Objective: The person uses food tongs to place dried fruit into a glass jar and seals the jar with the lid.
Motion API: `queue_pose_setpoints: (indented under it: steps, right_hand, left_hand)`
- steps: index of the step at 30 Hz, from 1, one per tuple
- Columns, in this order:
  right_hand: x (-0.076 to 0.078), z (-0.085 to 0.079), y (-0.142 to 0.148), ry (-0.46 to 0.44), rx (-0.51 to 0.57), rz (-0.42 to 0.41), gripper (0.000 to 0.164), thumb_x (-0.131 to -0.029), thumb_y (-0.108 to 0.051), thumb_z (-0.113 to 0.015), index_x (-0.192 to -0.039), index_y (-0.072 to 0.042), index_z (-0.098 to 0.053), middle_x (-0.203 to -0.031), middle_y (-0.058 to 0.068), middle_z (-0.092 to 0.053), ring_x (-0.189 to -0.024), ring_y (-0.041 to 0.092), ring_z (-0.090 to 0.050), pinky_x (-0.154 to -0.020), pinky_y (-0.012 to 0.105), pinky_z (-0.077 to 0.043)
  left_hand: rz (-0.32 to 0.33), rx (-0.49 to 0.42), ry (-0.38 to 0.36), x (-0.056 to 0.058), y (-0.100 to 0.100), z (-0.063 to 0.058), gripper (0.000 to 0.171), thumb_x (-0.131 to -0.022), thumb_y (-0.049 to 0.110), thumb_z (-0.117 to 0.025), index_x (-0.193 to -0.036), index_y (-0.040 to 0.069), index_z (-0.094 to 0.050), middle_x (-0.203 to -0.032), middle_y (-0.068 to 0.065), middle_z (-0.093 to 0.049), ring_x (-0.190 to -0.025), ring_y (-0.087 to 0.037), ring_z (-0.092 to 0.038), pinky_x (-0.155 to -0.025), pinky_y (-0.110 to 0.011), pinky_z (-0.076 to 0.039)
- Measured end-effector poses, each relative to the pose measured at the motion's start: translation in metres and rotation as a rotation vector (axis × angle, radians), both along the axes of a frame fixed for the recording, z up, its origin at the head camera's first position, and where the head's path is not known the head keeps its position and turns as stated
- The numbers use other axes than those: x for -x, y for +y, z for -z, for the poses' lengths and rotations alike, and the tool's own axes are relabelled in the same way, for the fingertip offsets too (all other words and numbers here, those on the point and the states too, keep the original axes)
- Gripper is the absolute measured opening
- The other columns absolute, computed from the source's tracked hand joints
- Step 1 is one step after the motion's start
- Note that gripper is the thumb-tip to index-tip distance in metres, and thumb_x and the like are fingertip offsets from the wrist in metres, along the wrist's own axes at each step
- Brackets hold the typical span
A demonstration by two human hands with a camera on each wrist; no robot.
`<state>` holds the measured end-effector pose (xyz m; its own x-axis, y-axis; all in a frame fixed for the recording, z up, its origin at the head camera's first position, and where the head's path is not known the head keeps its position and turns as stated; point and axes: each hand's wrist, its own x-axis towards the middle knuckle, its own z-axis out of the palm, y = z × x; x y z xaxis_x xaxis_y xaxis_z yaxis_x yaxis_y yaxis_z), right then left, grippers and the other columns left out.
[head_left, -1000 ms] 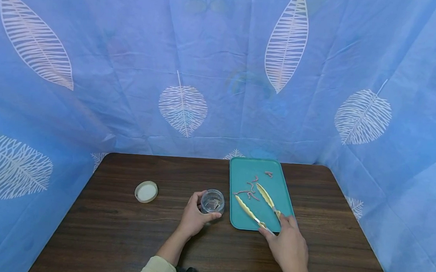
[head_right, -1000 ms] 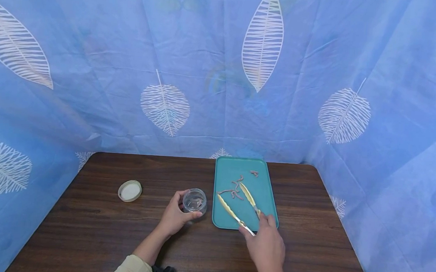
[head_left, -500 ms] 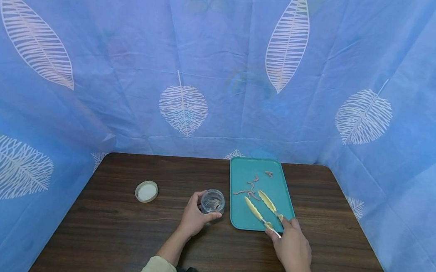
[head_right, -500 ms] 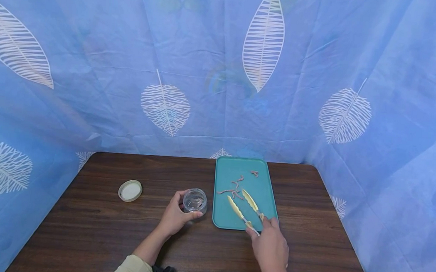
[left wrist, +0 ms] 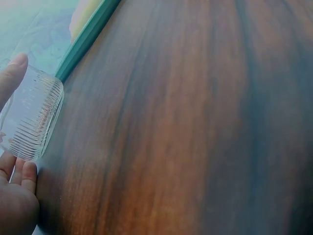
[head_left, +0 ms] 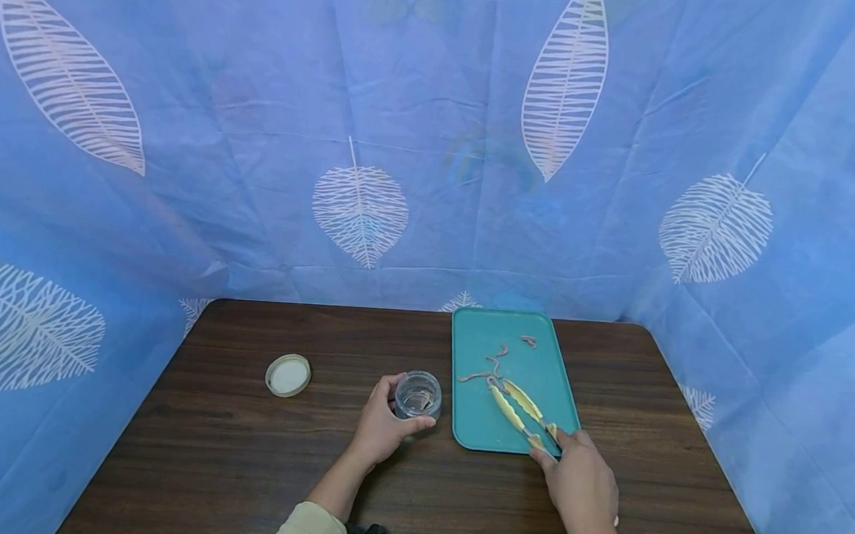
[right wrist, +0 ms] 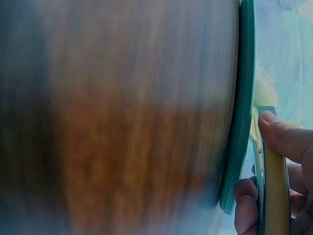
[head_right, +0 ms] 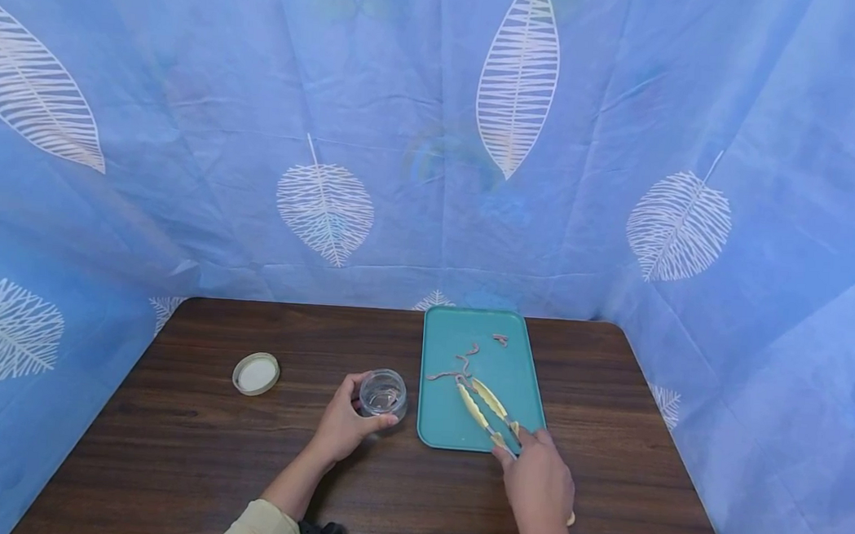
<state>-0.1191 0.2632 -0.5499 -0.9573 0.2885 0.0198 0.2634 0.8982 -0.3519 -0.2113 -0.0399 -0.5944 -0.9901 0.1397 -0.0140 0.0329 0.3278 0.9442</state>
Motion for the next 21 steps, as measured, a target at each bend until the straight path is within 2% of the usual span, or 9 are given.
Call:
queue_pose_setpoints:
  steps: [3,8,15,21]
  right_hand:
    - [-0.0002,-0.0001,0.0012,0.019,-0.015,-0.004,0.062,-0.091,-0.036,-0.089,-0.135,0.003,-0.073,-0.115,0.020,-0.072,-0.079,0.030,-0.070,-0.062,0.048,-0.057]
    - [-0.0002,0.0000,0.0017,0.035,-0.037,-0.015,0.056,-0.091,-0.035,-0.089,-0.133,0.000,-0.075,-0.108,0.017,-0.073,-0.071,0.024,-0.065,-0.056,0.041,-0.053]
    - [-0.0010,0.0004,0.0021,0.052,-0.053,-0.018,0.056,-0.090,-0.036,-0.090,-0.132,-0.002,-0.077,-0.108,0.017,-0.074,-0.074,0.030,-0.069,-0.058,0.046,-0.056]
    - [-0.0012,-0.0007,0.0023,0.048,-0.040,-0.022,0.055,-0.091,-0.036,-0.089,-0.133,-0.001,-0.076,-0.106,0.015,-0.074,-0.070,0.024,-0.064,-0.054,0.040,-0.050]
  left_hand:
    - [-0.002,0.004,0.001,-0.0004,0.0003,-0.0006,0.089,-0.082,0.034,-0.098,-0.154,0.011,-0.050,-0.145,-0.016,-0.059,-0.132,-0.032,-0.060,-0.114,-0.053,-0.052]
    - [-0.004,0.007,-0.001,-0.0007,0.0007,-0.0015,0.089,-0.082,0.033,-0.098,-0.154,0.011,-0.050,-0.145,-0.016,-0.059,-0.132,-0.033,-0.060,-0.114,-0.054,-0.051]
    - [-0.009,0.011,-0.008,-0.0010,0.0006,-0.0012,0.090,-0.082,0.033,-0.098,-0.155,0.012,-0.050,-0.145,-0.016,-0.059,-0.132,-0.033,-0.060,-0.114,-0.054,-0.051]
    - [-0.009,0.012,-0.008,-0.0009,0.0007,-0.0016,0.090,-0.082,0.035,-0.098,-0.154,0.011,-0.050,-0.145,-0.016,-0.059,-0.132,-0.033,-0.060,-0.114,-0.054,-0.052]
